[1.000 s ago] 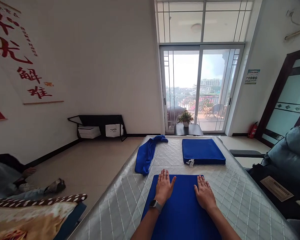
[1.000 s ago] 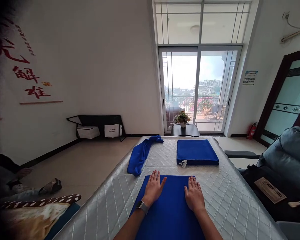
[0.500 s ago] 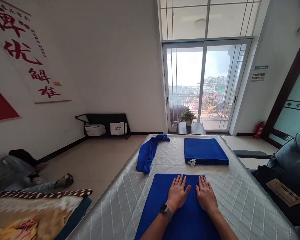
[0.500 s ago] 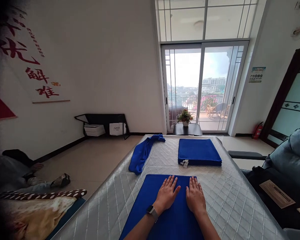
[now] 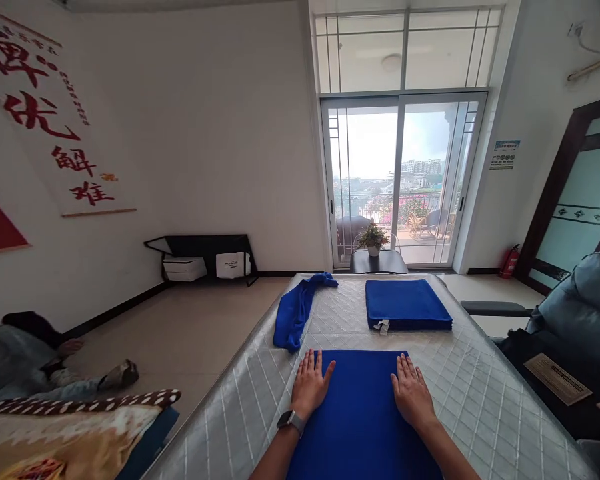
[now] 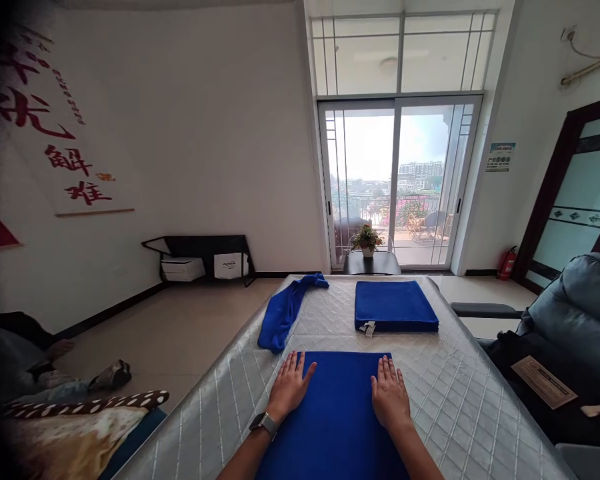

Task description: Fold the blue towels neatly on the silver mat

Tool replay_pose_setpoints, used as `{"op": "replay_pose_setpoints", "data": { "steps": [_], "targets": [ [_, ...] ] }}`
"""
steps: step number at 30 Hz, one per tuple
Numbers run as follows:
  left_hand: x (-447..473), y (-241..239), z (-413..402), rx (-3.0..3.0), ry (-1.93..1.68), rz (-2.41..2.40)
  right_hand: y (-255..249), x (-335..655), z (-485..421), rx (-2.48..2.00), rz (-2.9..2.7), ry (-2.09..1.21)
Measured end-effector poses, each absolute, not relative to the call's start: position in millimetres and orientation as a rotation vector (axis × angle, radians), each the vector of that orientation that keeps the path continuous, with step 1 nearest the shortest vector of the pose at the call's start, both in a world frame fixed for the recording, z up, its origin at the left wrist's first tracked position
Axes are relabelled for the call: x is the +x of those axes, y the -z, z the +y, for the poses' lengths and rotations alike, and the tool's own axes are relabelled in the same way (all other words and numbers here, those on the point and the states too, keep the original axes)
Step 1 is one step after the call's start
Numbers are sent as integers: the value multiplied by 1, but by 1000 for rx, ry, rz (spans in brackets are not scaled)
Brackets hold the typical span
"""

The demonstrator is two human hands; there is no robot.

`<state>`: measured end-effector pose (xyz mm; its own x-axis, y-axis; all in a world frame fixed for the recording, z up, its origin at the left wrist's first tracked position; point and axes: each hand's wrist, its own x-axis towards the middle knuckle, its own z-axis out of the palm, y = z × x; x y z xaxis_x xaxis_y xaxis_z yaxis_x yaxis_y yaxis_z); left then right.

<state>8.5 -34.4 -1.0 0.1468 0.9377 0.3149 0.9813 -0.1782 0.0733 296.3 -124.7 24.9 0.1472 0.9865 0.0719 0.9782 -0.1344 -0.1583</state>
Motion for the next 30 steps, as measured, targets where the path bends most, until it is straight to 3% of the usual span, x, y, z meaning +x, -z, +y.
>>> {"op": "replay_pose_setpoints", "data": {
  "steps": [5, 14, 30],
  "targets": [
    [40, -14, -38, -2173, 525, -1960, -11, 291, -150, -2216, -1937, -66],
    [185, -3, -113, -2978, 497, -1228, -13, 293, -158, -2201, -2078, -17],
    [-8, 9, -83, -2484, 410, -1821, -13, 291, -156, -2176, -1889, -168]
  ]
}}
